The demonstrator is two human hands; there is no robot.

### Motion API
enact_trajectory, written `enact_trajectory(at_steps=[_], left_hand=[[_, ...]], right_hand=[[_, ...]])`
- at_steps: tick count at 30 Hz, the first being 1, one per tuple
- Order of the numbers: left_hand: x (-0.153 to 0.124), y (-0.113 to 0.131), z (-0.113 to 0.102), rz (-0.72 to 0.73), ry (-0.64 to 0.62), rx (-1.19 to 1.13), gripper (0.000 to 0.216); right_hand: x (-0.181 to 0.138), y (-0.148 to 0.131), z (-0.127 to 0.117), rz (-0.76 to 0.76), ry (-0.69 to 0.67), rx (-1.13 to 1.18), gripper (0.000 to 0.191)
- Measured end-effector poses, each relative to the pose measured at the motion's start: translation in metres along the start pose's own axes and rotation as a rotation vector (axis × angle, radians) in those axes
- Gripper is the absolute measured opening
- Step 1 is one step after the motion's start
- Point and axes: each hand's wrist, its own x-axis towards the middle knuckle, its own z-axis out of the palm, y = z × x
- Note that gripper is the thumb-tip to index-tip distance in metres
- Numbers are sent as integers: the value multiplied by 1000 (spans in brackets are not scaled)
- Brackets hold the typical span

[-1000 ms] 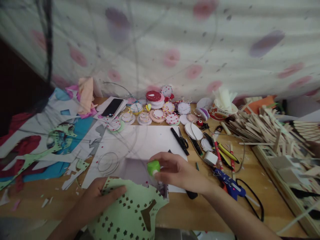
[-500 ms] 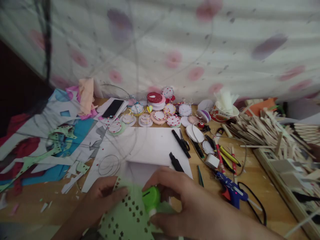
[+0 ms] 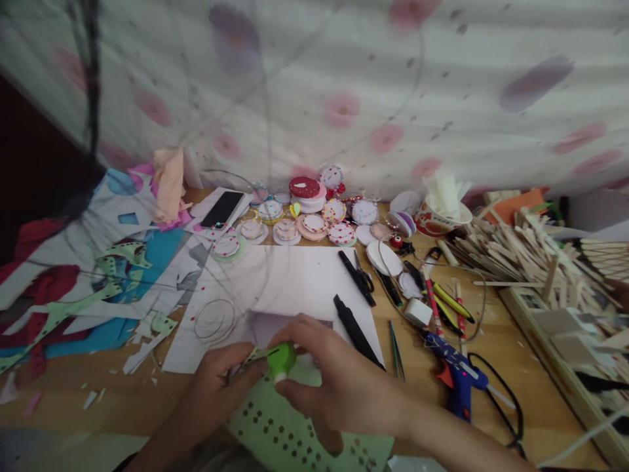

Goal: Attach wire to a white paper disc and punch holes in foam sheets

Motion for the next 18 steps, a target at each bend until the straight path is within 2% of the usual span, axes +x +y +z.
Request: enact_trajectory(at_steps=[5,8,12,18], left_hand=[[-4,0,-3,-157,2,-242,22],[-7,-1,-5,-195,44,-272,24],[-10,1,-5,-147,71,-167,21],[-11,2,-4,-6,64,-78,16]], right_hand=[[5,5,10,16,3,20,27],[3,7,7,8,27,13,27],[2,4,0,-26,45,-57,27],[6,3,-5,-112,-11,-157,34]])
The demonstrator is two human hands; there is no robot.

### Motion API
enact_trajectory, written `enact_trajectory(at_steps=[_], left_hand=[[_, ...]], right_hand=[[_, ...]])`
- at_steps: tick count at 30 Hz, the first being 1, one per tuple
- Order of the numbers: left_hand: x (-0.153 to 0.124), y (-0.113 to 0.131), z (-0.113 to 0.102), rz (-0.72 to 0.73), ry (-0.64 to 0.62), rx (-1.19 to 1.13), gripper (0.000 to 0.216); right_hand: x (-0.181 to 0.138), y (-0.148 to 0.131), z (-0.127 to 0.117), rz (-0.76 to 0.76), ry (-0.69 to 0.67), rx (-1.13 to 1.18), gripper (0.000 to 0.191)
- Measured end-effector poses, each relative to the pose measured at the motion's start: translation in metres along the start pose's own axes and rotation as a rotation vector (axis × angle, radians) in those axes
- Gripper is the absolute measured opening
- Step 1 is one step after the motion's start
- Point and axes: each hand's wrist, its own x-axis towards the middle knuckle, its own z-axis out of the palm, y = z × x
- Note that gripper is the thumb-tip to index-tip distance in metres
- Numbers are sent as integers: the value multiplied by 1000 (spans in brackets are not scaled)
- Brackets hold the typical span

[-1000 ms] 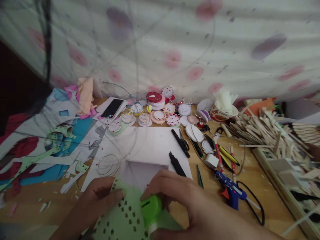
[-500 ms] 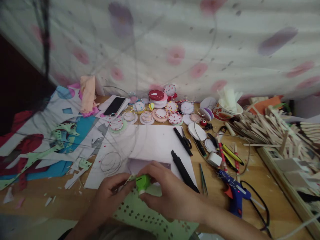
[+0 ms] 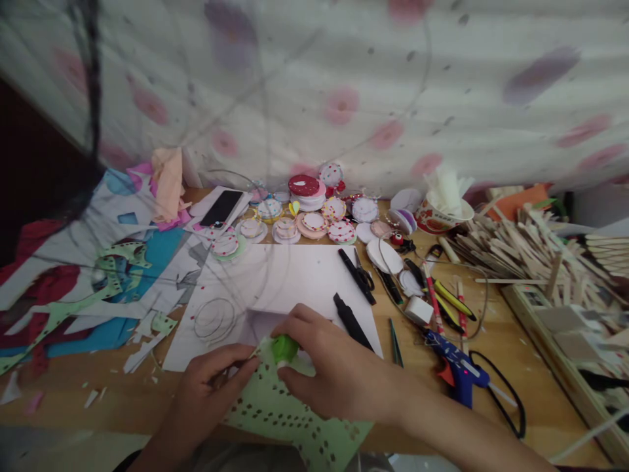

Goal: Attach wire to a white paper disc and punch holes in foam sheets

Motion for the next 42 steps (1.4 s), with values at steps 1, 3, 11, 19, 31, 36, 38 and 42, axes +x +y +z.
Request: enact_trajectory(at_steps=[1,3,11,19,31,36,38,42], left_hand=[[0,0,0,14,17,8,15],[0,-1,1,31,56,20,14],[-4,-4,0,-8,43,17,15],[-4,-1,-2,-109,-19,-77,19],[-4,-3,-1,-114,-41,-103,20],[-2,-3,0,-132,-3,-96,18],[-2,-4,2,-152,18,-124,17],[-2,-8,4,-186,50,-185,15]], right_hand=[[1,0,0,-13,-1,-1,36],[4,0,-1,-33,1,5,39],[15,2,-3,-19,-12,30,38],[19,3,-6,97,-117,84,36],[24,16,4,185,-180,174,27],[26,17,4,229,-203,206,29],[27,17,6,245,-196,213,29],[28,18,10,272,-182,307,29]])
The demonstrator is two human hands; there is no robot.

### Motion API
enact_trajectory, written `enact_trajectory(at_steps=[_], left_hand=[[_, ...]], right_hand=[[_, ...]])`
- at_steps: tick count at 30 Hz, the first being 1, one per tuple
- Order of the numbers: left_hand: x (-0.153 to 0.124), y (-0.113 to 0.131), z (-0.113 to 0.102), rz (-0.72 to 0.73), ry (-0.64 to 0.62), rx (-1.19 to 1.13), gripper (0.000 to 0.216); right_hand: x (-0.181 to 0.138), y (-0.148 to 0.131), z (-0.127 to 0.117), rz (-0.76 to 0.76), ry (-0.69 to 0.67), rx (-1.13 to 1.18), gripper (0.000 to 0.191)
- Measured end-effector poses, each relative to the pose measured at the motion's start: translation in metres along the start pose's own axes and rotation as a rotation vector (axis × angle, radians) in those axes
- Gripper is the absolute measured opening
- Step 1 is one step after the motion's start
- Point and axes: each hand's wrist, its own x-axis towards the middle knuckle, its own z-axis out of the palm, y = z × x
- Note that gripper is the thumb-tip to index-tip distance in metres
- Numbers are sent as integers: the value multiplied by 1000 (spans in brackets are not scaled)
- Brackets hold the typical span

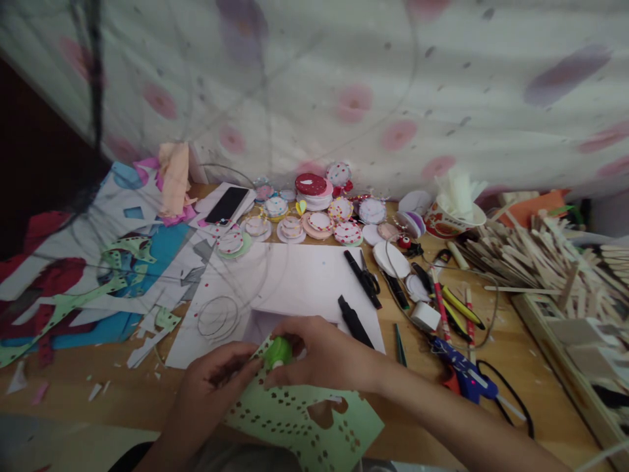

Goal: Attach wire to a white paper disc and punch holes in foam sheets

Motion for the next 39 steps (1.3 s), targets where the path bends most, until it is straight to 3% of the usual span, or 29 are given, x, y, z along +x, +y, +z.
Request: enact_trajectory(at_steps=[7,14,23,25,29,34,39], left_hand=[[1,3,0,19,2,28,12],[-1,0,0,52,21,36,12],[-2,5,-3,30,-12,46,14],[-1,9,-6,28,-37,58,23],[4,16,-7,45,-136,169,64],[13,22,2,34,-129,186,44],[15,23,1,49,-127,132,41]], right_hand=[[3,10,0,8,-63,136,31],[1,2,3,42,33,-159,29],[1,-3,8,-23,131,-295,21],[1,-4,8,-31,133,-302,17],[3,-3,10,-73,136,-283,11],[8,0,14,-105,164,-272,10],[10,1,13,-131,154,-247,11]])
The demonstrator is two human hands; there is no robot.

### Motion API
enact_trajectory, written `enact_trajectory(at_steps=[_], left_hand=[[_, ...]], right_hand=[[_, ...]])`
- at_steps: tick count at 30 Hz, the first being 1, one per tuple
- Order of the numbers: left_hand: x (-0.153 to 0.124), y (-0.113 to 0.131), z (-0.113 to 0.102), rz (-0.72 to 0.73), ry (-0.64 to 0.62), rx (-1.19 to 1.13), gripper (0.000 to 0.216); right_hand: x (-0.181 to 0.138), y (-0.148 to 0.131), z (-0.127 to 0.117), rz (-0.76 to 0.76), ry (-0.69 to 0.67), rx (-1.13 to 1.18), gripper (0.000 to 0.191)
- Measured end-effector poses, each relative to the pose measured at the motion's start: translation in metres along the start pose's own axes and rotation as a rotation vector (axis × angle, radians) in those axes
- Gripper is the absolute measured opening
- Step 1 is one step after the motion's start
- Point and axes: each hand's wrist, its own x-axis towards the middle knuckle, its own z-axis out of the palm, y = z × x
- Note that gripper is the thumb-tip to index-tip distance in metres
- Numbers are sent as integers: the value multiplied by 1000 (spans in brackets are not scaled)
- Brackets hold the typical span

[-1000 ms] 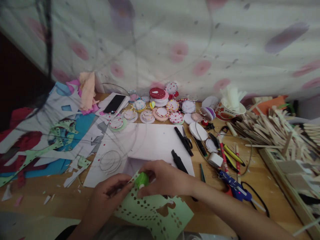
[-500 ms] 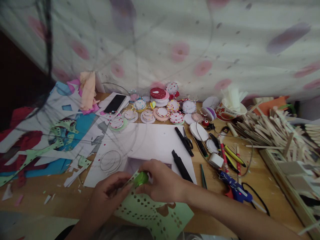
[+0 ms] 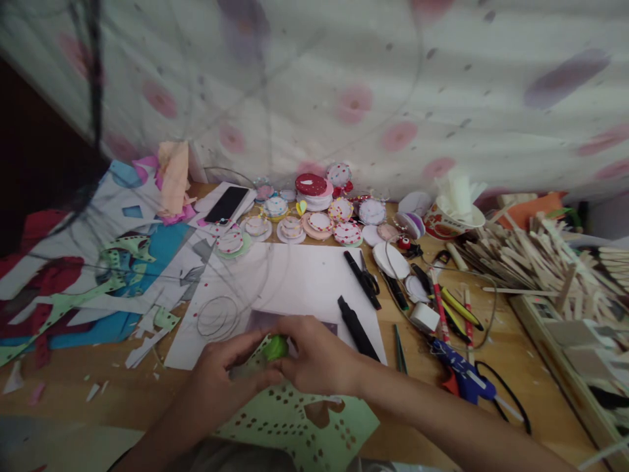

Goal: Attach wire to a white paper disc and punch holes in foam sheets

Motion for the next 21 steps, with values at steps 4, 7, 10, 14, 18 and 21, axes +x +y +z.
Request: enact_trajectory(at_steps=[4,7,10,14,18,21], left_hand=[[-5,-1,-7,-55,-98,-116,40],[-10,-6,-10,-151,-180,-210,30],[-12,-11,-10,-209,-159,-264,18],[-12,-16,-8,-190,-46,-201,10],[-12,-17,-8,-128,22,-157,9],[-12,-17,-8,-96,38,-143,10]], right_hand=[[-4,5,0,4,-22,21,6],[-8,8,0,16,-41,72,15],[-12,9,-3,49,-78,111,22],[-15,3,-14,107,-145,77,27],[-17,-2,-24,132,-179,-13,26],[-17,-2,-24,113,-186,-65,28]])
